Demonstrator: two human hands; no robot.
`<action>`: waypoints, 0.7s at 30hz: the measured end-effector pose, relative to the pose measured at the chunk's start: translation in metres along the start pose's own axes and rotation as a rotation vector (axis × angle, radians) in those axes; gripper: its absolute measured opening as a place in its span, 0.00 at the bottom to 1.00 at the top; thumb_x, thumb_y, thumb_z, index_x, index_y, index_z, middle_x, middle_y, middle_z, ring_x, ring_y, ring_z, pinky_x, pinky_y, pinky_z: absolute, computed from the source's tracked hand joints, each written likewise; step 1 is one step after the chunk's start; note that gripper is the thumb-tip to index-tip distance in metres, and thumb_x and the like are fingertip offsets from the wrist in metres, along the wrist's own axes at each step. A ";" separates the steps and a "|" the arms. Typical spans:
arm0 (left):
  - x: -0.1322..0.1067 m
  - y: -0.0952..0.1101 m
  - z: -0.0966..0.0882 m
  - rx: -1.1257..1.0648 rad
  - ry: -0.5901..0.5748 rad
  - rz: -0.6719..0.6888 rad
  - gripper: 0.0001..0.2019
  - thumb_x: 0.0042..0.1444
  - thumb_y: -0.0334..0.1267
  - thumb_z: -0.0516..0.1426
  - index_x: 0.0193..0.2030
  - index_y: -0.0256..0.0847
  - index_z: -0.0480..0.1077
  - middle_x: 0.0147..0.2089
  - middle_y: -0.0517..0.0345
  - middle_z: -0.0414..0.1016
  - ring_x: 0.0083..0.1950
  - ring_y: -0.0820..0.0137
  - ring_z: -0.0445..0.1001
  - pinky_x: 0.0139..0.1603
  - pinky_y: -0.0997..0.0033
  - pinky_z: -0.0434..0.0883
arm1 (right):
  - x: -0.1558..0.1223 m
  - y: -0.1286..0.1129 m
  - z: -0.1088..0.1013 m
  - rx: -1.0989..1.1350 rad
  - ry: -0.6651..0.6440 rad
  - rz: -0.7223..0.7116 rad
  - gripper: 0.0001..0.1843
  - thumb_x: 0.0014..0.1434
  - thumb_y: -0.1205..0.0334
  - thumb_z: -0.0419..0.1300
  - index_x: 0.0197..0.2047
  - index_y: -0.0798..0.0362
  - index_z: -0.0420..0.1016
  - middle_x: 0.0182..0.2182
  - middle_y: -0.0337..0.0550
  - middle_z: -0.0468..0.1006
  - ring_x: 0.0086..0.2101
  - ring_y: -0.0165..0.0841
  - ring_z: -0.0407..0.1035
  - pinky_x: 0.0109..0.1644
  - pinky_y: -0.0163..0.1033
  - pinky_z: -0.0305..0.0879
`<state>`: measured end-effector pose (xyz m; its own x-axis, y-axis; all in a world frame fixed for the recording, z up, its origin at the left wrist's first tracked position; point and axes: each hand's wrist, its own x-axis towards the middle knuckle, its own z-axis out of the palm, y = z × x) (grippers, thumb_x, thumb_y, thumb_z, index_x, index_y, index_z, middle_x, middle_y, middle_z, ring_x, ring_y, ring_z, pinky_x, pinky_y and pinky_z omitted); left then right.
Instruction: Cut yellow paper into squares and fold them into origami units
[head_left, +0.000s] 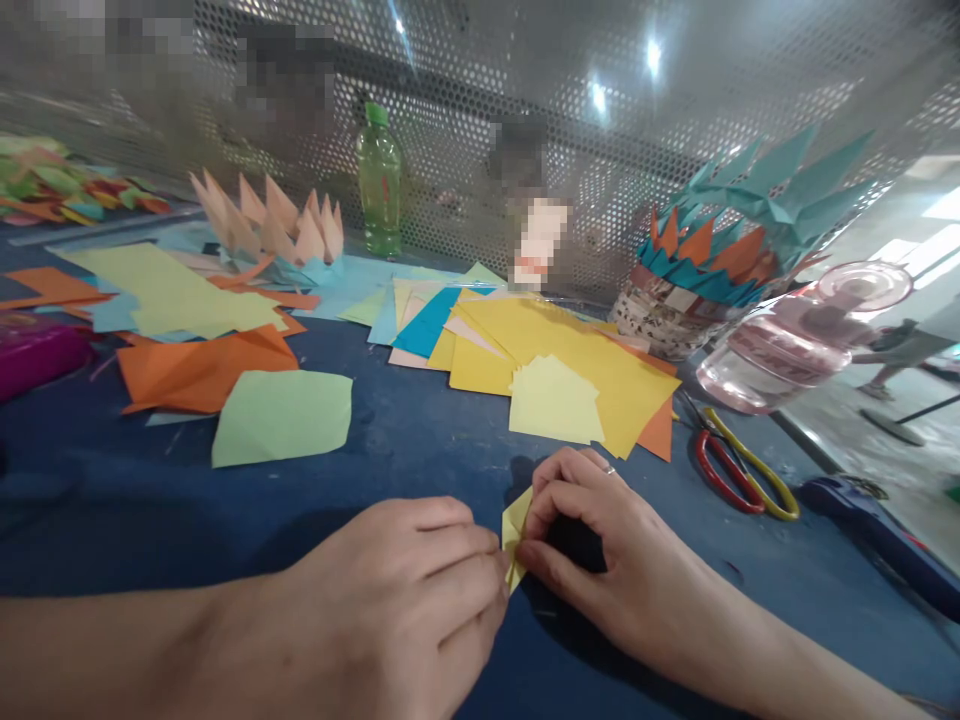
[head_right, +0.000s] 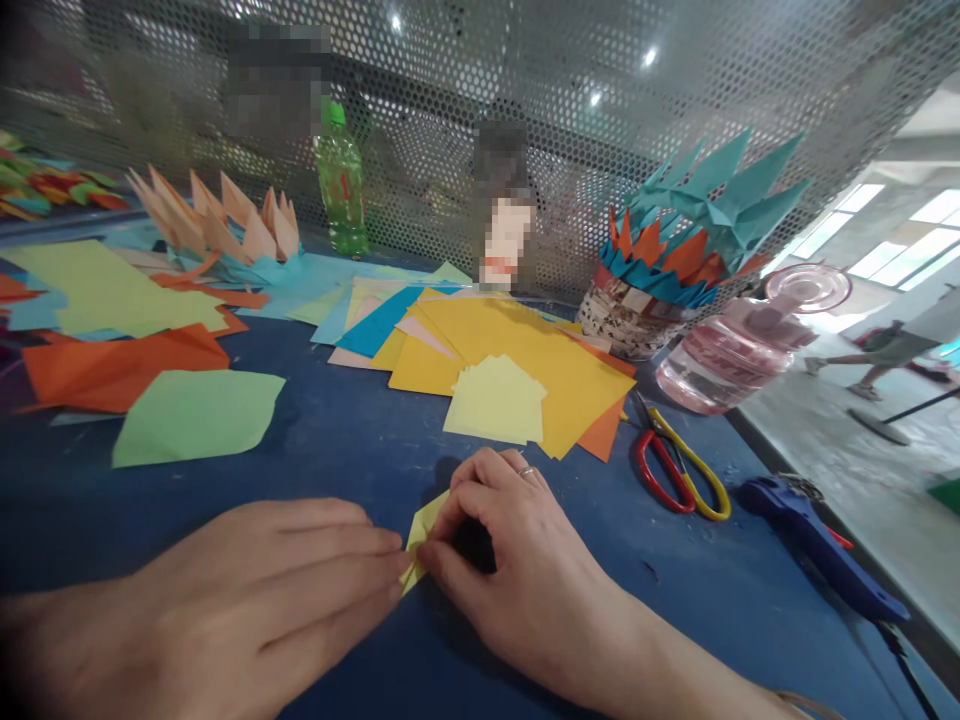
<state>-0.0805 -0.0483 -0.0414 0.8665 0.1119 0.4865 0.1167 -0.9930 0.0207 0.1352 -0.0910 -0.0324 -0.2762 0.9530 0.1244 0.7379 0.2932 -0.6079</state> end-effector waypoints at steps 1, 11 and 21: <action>0.000 0.000 0.000 -0.005 -0.005 -0.012 0.13 0.61 0.31 0.49 0.45 0.41 0.73 0.39 0.53 0.78 0.42 0.66 0.74 0.49 0.64 0.71 | 0.000 0.000 0.000 0.000 0.003 -0.001 0.06 0.56 0.71 0.60 0.30 0.51 0.68 0.36 0.39 0.69 0.40 0.32 0.65 0.45 0.42 0.63; 0.000 -0.003 0.000 -0.062 -0.022 -0.002 0.13 0.61 0.34 0.47 0.46 0.41 0.72 0.39 0.53 0.78 0.41 0.66 0.74 0.50 0.65 0.69 | -0.002 -0.001 0.002 -0.024 0.006 0.013 0.07 0.55 0.72 0.59 0.29 0.52 0.67 0.36 0.40 0.70 0.40 0.34 0.65 0.46 0.44 0.62; 0.006 -0.001 0.000 -0.112 -0.086 -0.091 0.17 0.61 0.34 0.46 0.54 0.41 0.67 0.41 0.53 0.77 0.42 0.66 0.73 0.47 0.66 0.70 | 0.000 0.000 0.001 -0.019 0.008 -0.001 0.08 0.55 0.73 0.60 0.29 0.52 0.68 0.35 0.39 0.70 0.39 0.33 0.65 0.45 0.43 0.62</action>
<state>-0.0751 -0.0468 -0.0381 0.8936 0.2001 0.4018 0.1461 -0.9760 0.1612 0.1341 -0.0909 -0.0335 -0.2719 0.9533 0.1315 0.7492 0.2955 -0.5927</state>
